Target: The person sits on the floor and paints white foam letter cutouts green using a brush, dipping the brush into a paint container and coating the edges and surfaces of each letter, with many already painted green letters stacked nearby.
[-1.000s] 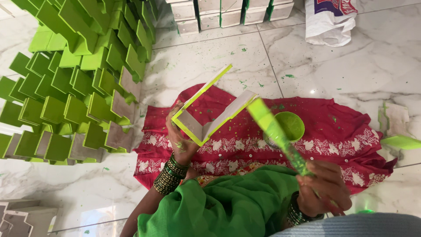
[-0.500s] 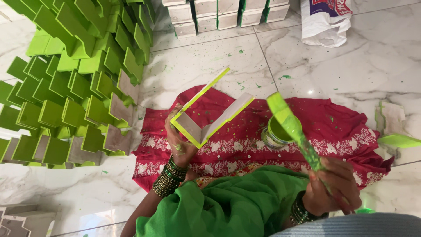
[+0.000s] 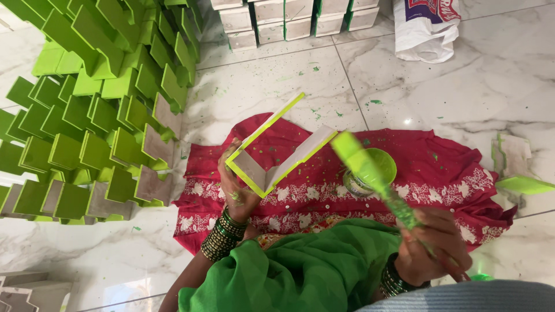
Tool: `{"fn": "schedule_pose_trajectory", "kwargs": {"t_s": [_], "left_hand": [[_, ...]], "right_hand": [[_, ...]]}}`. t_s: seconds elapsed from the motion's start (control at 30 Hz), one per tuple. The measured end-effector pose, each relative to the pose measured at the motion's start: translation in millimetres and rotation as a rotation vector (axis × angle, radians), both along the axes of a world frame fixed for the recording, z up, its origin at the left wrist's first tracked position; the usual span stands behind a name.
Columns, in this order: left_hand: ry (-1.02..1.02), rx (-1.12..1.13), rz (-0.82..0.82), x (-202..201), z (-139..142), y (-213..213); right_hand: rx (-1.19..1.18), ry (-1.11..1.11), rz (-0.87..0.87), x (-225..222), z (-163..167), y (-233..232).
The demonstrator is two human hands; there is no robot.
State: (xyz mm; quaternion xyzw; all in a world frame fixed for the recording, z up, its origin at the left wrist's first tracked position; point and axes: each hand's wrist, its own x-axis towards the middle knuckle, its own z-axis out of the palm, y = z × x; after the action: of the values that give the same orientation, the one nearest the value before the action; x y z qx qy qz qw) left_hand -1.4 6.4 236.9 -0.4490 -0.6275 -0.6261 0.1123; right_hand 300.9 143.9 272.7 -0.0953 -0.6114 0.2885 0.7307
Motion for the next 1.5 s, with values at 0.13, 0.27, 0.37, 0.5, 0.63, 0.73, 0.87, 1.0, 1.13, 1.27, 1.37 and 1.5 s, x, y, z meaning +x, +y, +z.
{"fn": "schedule_pose_trajectory", "kwargs": {"t_s": [0.13, 0.27, 0.37, 0.5, 0.63, 0.73, 0.87, 1.0, 1.13, 1.27, 1.37, 1.5], "left_hand": [[-0.011, -0.004, -0.012, -1, 1, 1], [-0.015, -0.046, 0.036, -4, 0, -4], [0.022, -0.053, 0.041, -4, -2, -3], [-0.343, -0.030, -0.125, -3, -13, -4], [-0.767, 0.064, -0.279, -10, -38, -5], [-0.874, 0.062, -0.434, -19, -61, -9], [-1.005, 0.249, -0.631, -26, -79, -5], [-1.250, 0.304, -0.770, -28, -77, -6], [-1.485, 0.362, -0.779, -18, -78, -12], [-1.575, 0.424, -0.831, -11, -95, -15], [-1.670, 0.388, -0.809, -11, -122, -19], [-1.574, 0.264, -0.708, -31, -158, -20]], "right_hand": [[-0.089, -0.120, -0.041, 1, -3, 3], [-0.032, 0.005, -0.130, -1, -2, 3], [-0.025, 0.092, -0.085, -7, 0, -5], [0.076, 0.048, -0.079, -13, 4, -11], [0.441, -0.271, -0.413, 2, 11, 4], [0.411, -0.319, -0.527, 5, 3, 6], [0.201, -0.139, -0.304, 2, -14, 2], [-0.047, 0.095, -0.115, -3, -31, -2], [-0.052, 0.138, -0.046, -5, -41, 1], [-0.054, 0.111, 0.010, -6, -44, 3], [-0.117, 0.050, 0.038, -5, -45, -2], [-0.124, 0.121, 0.146, -4, -51, -2]]}}
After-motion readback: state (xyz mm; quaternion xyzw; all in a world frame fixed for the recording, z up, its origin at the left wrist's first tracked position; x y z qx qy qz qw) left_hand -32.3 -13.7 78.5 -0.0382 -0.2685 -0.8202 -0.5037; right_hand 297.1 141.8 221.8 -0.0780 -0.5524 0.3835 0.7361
